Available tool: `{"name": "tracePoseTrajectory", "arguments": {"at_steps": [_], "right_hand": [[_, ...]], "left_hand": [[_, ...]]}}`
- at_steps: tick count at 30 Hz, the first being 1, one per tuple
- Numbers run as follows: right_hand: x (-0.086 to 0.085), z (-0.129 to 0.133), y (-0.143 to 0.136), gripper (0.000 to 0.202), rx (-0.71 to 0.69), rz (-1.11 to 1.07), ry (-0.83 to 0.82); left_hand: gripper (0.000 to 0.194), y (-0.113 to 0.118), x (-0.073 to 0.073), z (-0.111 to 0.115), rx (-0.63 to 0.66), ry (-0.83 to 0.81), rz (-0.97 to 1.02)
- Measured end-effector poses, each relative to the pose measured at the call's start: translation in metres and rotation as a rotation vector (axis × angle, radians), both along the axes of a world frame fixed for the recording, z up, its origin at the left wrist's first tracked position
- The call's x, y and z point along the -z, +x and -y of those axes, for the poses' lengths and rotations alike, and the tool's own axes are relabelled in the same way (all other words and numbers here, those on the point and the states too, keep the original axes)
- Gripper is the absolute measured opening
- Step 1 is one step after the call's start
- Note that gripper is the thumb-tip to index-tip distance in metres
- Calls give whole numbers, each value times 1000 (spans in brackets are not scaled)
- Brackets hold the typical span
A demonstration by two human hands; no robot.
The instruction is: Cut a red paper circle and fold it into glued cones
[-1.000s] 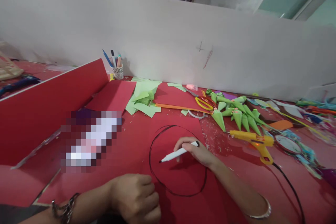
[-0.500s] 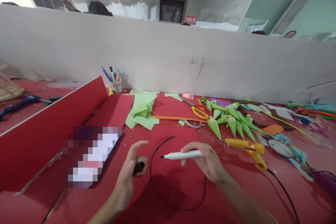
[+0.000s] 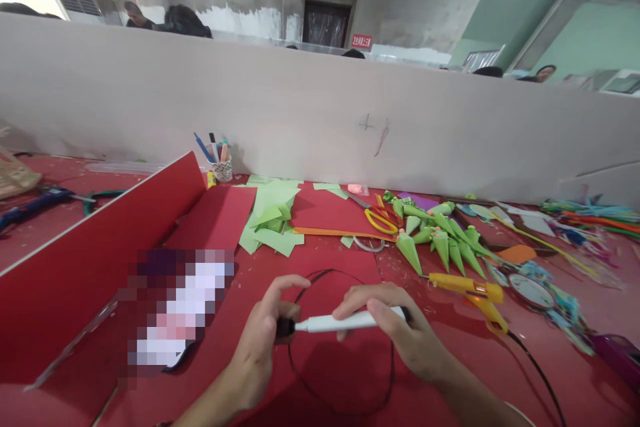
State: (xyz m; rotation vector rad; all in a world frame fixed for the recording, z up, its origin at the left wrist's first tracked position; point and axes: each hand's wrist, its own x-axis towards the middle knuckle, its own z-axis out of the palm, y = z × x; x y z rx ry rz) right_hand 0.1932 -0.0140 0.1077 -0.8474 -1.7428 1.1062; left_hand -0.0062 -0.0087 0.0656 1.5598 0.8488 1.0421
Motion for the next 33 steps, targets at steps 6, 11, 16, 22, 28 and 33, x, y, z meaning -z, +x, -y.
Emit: {"name": "tracePoseTrajectory", "arguments": {"at_steps": [6,11,16,22,28,33], "right_hand": [[-9,-4,1,17,-71,349,-48],[0,-8,-7,22,-195,430,81],[19,-1,-23,32,-21,806,678],[36,12,-44,44,8,855,767],[40,13,-45,37,-66,942,655],[47,20,-44,33,-137,959,526]], "left_hand": [[27,-11,-13,3,60,301,-485],[23,-14,-11,7,64,302,-629],[23,-24,0,12,26,328,-674],[39,-24,9,21,-102,242,-609],[43,-15,20,27,-175,130,-520],[44,-16,26,33,-145,163,-594]]}}
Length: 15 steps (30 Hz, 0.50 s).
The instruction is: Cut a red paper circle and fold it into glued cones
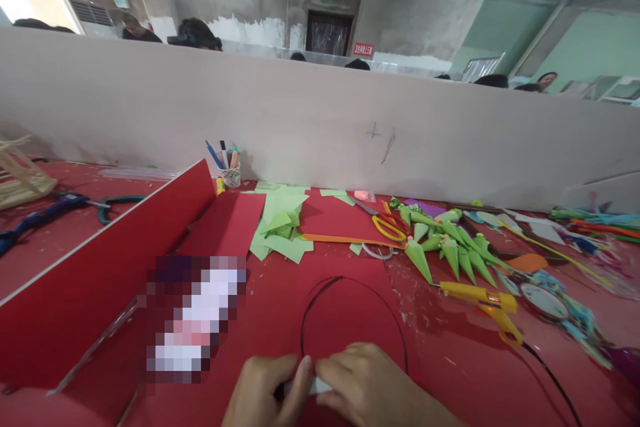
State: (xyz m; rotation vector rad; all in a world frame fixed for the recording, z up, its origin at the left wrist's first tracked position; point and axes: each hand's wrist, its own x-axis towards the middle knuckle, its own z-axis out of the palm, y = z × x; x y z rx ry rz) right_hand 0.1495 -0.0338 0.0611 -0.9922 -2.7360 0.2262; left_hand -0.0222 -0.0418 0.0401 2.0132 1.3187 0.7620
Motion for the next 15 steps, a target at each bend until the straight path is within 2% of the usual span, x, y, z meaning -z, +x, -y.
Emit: {"name": "tracePoseTrajectory", "arguments": {"at_steps": [3,6,8,9,12,14,15], "right_hand": [[1,4,2,29,56,-27,-108],[2,8,14,22,212,-61,-167],[4,15,31,37,341,-71,-146],[7,19,42,46,393,-71,-122],[24,37,69,63,486,-58,-13],[46,50,76,74,435,-22,66],[59,55,75,72,351,2,135]], "left_hand": [[43,0,-4,0,48,49,-102],[30,-3,-9,-4,97,31,-207],[24,-9,-9,-9,63,10,-272],[28,-13,-9,-11,30,7,-312],[47,-22,-3,-20,-69,3,-496],[59,-25,5,-26,-97,24,-657],[63,-25,10,-29,-104,50,-740]]}}
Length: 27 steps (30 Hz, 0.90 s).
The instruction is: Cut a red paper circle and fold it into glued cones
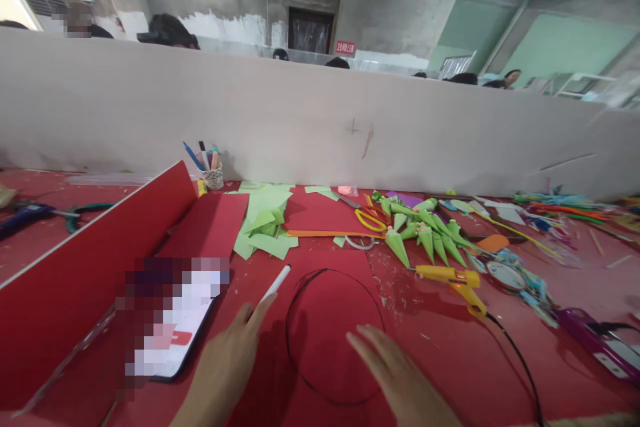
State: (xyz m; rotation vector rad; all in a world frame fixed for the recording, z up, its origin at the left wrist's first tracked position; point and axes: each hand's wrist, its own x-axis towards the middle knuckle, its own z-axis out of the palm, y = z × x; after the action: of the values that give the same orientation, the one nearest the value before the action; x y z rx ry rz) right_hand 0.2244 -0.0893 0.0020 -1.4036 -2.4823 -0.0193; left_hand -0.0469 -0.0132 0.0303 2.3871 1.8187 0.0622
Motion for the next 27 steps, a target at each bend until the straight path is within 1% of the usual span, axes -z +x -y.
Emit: {"name": "tracePoseTrajectory", "arguments": {"at_steps": [1,3,4,5,6,7,8,10,13,14,17,19,20,22,24,26,27], "right_hand": [[13,5,-3,65,1,52,70],[37,11,-13,54,-53,120,241],[45,13,-17,50,-18,140,288],[50,14,-21,46,-15,151,329],[50,15,-23,42,-31,148,349],[48,15,-24,38,-45,129,346],[42,15,-23,34,-61,90,333],[24,14,-19,29,-67,-31,298],[-5,10,-10,36,46,-183,260],[-14,8,-7,36,68,-196,218],[-36,1,8,28,122,-234,146],[-49,-3,19,23,164,-247,168],[-57,-5,25,22,175,-240,209],[-74,-8,37,23,195,-202,298],[-91,-10,45,23,222,-152,377],[-105,-12,49,23,252,-103,443],[-110,-13,49,23,271,-89,471]], "left_hand": [[64,1,5,-2,12,38,-72],[63,3,16,-6,42,133,-153],[61,5,20,-8,54,157,-169],[59,7,23,-10,58,168,-180],[58,8,26,-11,57,173,-192],[57,10,27,-13,54,176,-208],[57,11,27,-15,47,186,-225],[55,12,27,-20,33,229,-249],[47,11,28,-27,29,286,-225],[45,11,29,-29,31,301,-205],[42,7,32,-32,64,355,-98],[43,4,32,-31,106,400,14],[43,4,31,-29,133,407,78],[41,5,29,-25,206,365,192],[41,8,26,-20,294,258,254],[44,12,24,-18,351,142,244],[46,14,23,-17,354,93,221]]}}
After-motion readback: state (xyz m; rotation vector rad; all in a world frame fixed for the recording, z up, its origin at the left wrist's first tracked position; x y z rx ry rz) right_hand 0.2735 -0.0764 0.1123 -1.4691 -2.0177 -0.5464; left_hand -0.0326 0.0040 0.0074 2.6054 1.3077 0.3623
